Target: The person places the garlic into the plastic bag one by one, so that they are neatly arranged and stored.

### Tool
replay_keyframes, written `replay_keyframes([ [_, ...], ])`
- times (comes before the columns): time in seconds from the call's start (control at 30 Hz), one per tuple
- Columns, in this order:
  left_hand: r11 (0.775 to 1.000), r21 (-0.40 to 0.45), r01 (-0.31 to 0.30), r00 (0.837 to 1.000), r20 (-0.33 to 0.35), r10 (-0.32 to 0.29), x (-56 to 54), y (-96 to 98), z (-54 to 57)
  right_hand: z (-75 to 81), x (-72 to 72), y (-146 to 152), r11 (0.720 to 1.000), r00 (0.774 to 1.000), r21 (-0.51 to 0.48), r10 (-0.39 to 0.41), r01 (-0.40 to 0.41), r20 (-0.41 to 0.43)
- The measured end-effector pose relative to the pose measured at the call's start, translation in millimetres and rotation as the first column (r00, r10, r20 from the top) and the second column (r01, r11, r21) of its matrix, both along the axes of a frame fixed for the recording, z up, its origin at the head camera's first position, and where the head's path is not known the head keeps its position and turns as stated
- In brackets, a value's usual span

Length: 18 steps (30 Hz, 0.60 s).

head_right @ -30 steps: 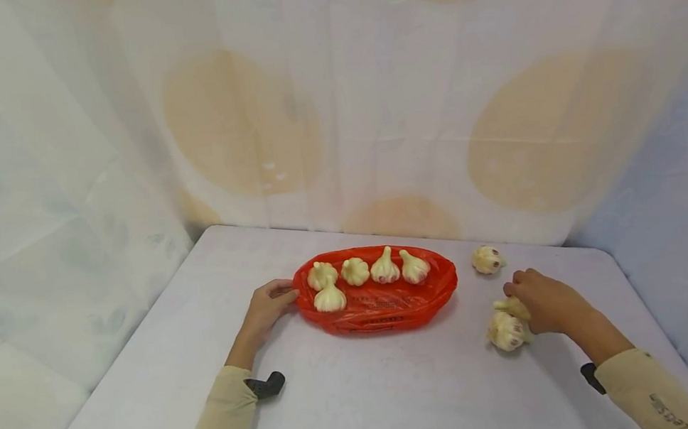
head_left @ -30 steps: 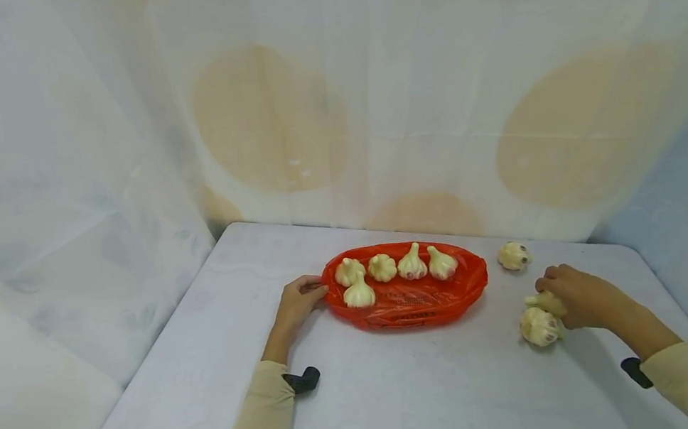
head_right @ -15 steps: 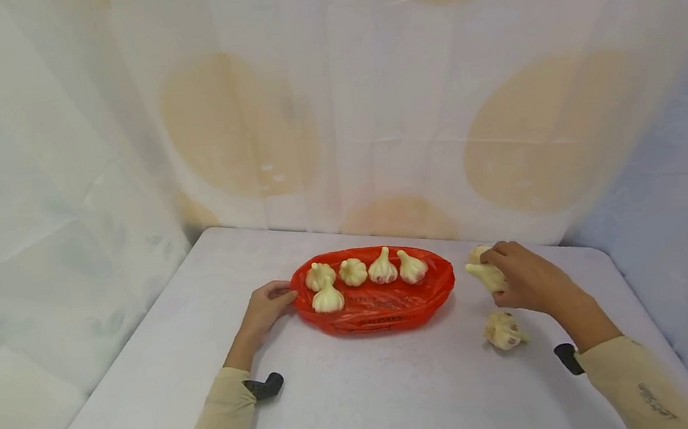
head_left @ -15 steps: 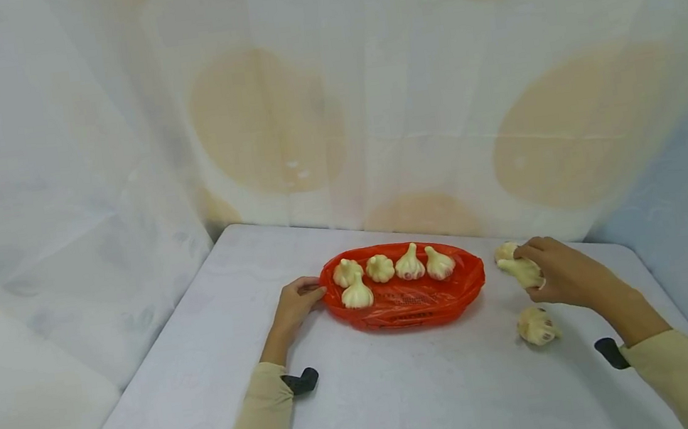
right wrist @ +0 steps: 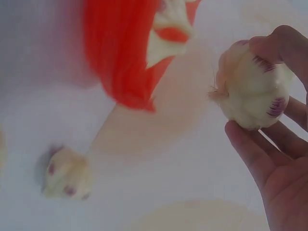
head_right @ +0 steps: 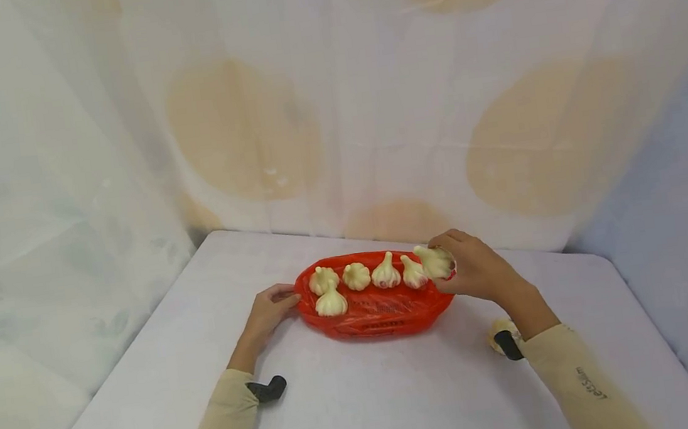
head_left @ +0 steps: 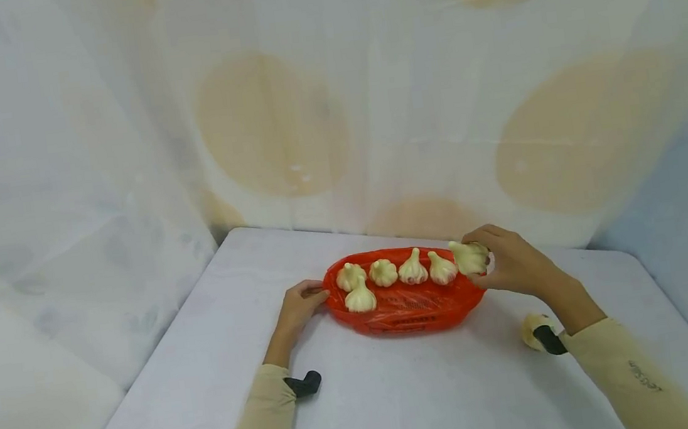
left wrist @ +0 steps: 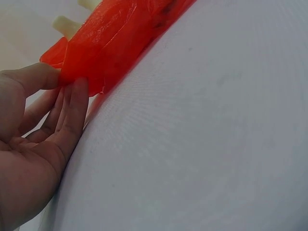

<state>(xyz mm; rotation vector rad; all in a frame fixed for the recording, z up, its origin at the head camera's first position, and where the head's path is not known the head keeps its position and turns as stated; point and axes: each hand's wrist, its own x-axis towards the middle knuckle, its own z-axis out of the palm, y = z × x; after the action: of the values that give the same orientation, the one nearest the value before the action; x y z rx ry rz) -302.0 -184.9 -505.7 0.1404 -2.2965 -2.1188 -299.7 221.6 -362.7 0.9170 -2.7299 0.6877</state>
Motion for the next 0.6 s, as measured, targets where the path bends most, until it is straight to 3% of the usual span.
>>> replay_keyframes([
  [0.37,0.999,0.031,0.038,0.999,-0.023,-0.037,-7.6,4.6,-8.4,-29.6,-9.4,-47.5,0.974,0.987,-0.18,0.123,-0.139,-0.099],
  [0.47,0.999,0.026,0.033,0.999,-0.018,-0.033,-8.4,6.2,-7.8,-40.1,-10.4,-58.7,0.973,0.989,-0.183,0.123,-0.137,-0.086],
  [0.6,0.999,0.019,0.03,0.999,-0.016,-0.03,-8.0,5.6,-6.7,-54.6,-9.1,-73.5,0.983,0.997,-0.164,0.074,-0.078,-0.033],
])
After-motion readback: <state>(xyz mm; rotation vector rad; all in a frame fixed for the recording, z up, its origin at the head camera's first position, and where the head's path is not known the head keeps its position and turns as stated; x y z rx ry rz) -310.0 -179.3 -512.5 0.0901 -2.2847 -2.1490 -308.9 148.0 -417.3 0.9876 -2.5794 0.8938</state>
